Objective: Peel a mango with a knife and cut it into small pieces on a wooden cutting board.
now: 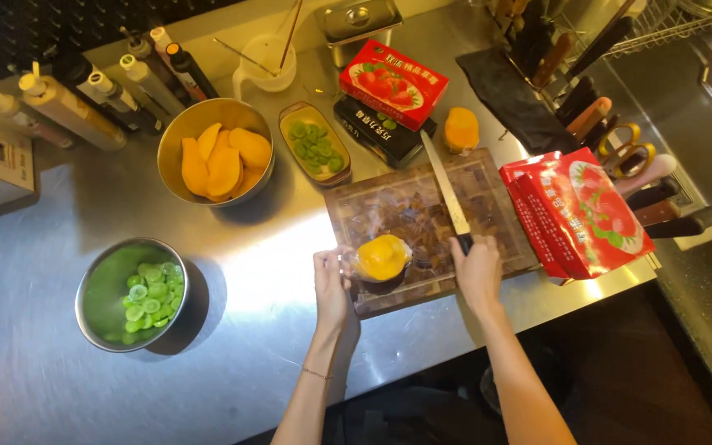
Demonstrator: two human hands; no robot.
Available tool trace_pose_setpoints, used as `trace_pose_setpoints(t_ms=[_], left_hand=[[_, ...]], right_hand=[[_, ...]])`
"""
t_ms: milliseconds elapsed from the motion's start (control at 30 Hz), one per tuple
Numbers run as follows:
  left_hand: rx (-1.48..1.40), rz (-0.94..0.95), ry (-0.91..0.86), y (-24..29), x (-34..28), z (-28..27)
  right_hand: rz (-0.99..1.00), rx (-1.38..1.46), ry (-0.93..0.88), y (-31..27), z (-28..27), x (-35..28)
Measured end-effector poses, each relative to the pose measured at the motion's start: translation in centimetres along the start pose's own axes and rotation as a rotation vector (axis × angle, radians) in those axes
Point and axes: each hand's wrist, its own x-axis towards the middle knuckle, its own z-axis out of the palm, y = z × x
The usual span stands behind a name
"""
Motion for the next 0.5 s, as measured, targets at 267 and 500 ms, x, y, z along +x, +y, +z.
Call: trace_pose_setpoints(t_ms=[267,500], left_hand=[[0.141,0.198,-0.185,6.3,-2.2,4.2],[0.827,0.501,-0.881,5.9,-7.2,6.0]], right_hand=[[-0.160,-0.402,0.166,-4.8,-3.9,-2.1],[0.774,1.568,-0.908,-5.3,-1.7,-5.2]])
